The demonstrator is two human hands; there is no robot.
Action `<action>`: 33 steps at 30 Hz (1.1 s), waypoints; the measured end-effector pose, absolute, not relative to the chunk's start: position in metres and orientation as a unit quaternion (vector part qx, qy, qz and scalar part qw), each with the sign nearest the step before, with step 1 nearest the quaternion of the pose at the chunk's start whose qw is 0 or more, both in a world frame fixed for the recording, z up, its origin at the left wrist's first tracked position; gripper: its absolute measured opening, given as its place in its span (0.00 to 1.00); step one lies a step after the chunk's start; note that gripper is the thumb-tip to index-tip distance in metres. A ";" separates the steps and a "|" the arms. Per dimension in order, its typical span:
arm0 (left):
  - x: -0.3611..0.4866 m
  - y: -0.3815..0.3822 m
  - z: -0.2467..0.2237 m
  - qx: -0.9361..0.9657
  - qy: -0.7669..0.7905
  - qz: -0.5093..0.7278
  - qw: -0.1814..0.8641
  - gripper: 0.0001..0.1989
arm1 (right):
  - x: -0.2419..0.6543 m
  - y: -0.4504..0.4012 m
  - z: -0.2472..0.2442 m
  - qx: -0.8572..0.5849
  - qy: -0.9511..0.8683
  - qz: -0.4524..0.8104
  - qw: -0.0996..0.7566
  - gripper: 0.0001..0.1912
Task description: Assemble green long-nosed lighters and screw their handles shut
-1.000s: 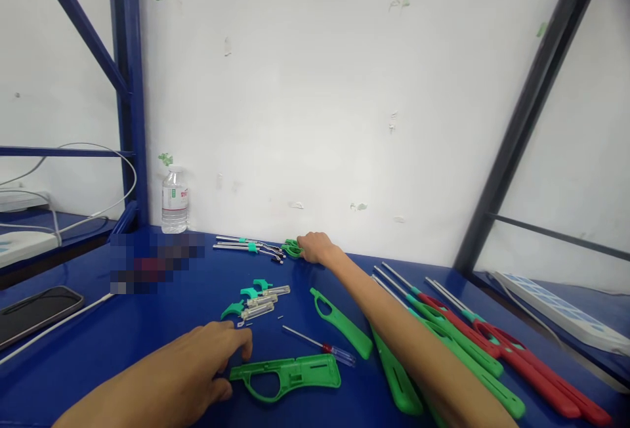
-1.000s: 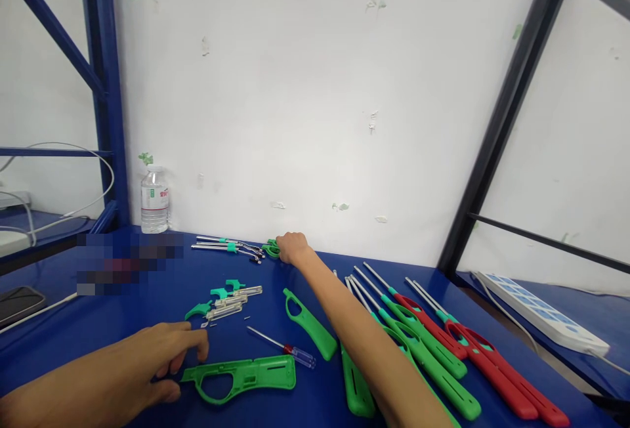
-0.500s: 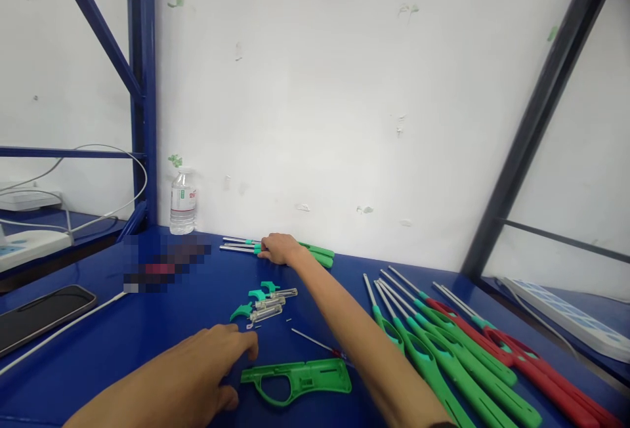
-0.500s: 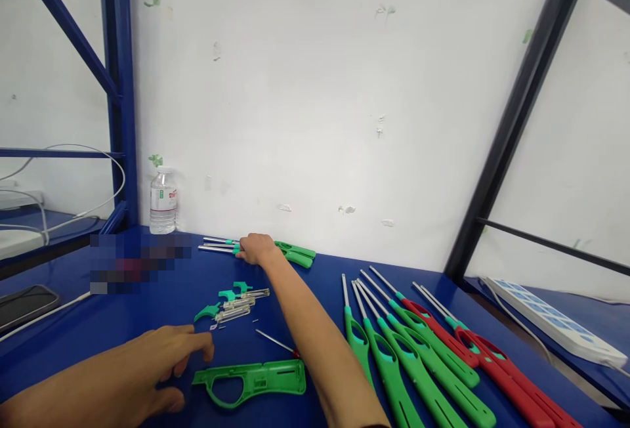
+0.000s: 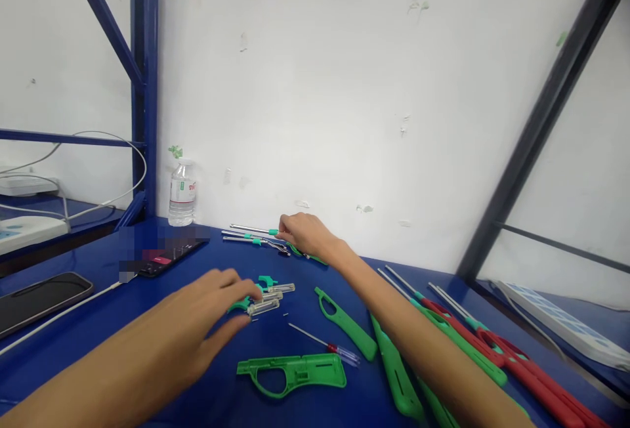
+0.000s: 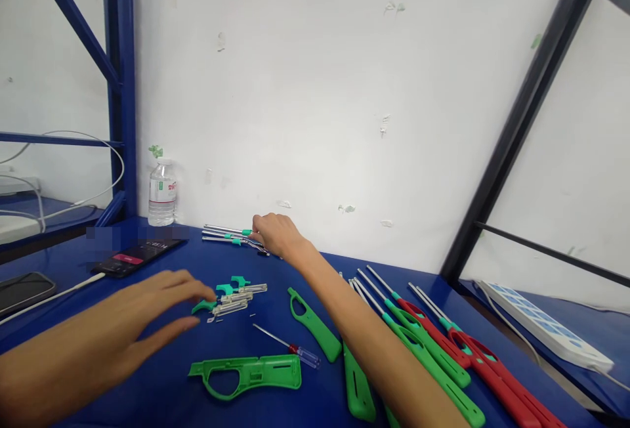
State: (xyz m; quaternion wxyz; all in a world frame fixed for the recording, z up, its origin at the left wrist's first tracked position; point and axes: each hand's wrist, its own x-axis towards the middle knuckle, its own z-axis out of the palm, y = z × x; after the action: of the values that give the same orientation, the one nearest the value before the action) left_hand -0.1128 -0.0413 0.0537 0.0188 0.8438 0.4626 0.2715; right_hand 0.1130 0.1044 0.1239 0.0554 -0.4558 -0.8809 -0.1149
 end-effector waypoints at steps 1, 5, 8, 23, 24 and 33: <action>-0.111 -0.040 0.057 0.841 0.462 0.283 -0.007 0.17 | 0.120 0.089 0.129 -0.452 -0.882 -0.118 0.065 0.18; -0.095 -0.032 0.056 0.818 0.449 0.350 -0.088 0.20 | 0.146 0.019 0.131 -0.430 -0.891 -0.113 0.095 0.13; -0.079 -0.031 0.048 0.822 0.405 0.372 -0.147 0.19 | 0.161 -0.028 0.113 -0.404 -0.898 -0.094 0.150 0.11; -0.073 -0.041 0.030 0.878 0.410 0.249 0.019 0.20 | 0.212 -0.061 0.033 -0.446 -0.834 0.047 0.322 0.05; -0.072 -0.041 0.027 0.877 0.415 0.242 0.014 0.21 | 0.212 -0.060 0.031 -0.443 -0.833 0.043 0.328 0.05; -0.049 -0.049 0.036 0.889 0.415 0.172 0.091 0.21 | 0.199 -0.057 0.030 -0.371 -0.837 0.011 0.402 0.09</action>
State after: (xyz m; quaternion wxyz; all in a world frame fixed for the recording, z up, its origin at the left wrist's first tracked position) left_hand -0.0493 -0.0486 0.0357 0.0913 0.8887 0.4154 0.1715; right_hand 0.1993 -0.0569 0.0298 0.4016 -0.3712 -0.8371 0.0107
